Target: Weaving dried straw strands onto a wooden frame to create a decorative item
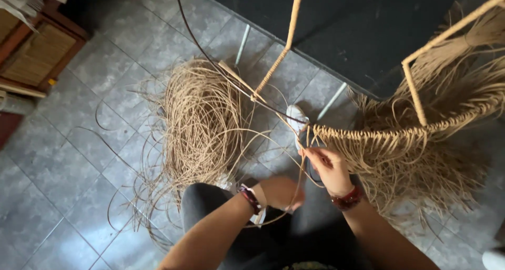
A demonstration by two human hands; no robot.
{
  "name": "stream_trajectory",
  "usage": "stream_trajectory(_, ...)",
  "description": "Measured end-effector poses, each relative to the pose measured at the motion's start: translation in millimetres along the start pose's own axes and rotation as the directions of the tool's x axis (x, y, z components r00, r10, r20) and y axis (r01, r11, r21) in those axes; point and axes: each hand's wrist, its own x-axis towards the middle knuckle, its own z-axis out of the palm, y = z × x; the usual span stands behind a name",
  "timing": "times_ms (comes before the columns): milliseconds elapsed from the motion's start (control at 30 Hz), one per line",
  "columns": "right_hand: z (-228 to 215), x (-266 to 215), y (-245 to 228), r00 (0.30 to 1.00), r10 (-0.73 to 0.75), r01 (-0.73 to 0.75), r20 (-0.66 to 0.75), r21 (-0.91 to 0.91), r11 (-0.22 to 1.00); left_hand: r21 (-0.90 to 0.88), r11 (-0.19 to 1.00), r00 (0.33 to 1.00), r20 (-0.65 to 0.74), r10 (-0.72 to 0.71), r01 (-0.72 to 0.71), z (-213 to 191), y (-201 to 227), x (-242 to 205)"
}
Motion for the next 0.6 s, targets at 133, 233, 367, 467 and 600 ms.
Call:
stream_trajectory(133,3,-3,9,0.999,0.029,-0.028,-0.018,0.009,1.000,-0.486,0.691,0.698,-0.206,-0.686,0.535,-49,4,22)
stream_trajectory(233,3,-1,8,0.999,-0.009,0.006,-0.038,-0.076,0.997,-0.311,0.950,0.986,-0.163,-0.023,-0.029,-29,0,11)
stream_trajectory(367,2,-4,5,0.999,-0.006,0.007,-0.050,0.017,1.000,-0.347,0.901,0.927,-0.167,-0.335,0.263,-85,37,14)
stream_trajectory(467,3,-4,10,0.997,-0.013,0.014,-0.075,0.016,1.000,-0.462,0.887,0.973,-0.193,-0.125,0.022,-89,29,12)
stream_trajectory(600,7,-9,-40,0.991,-0.054,0.054,-0.122,0.002,0.999,-0.678,0.729,0.973,-0.095,-0.210,0.092,-78,28,11)
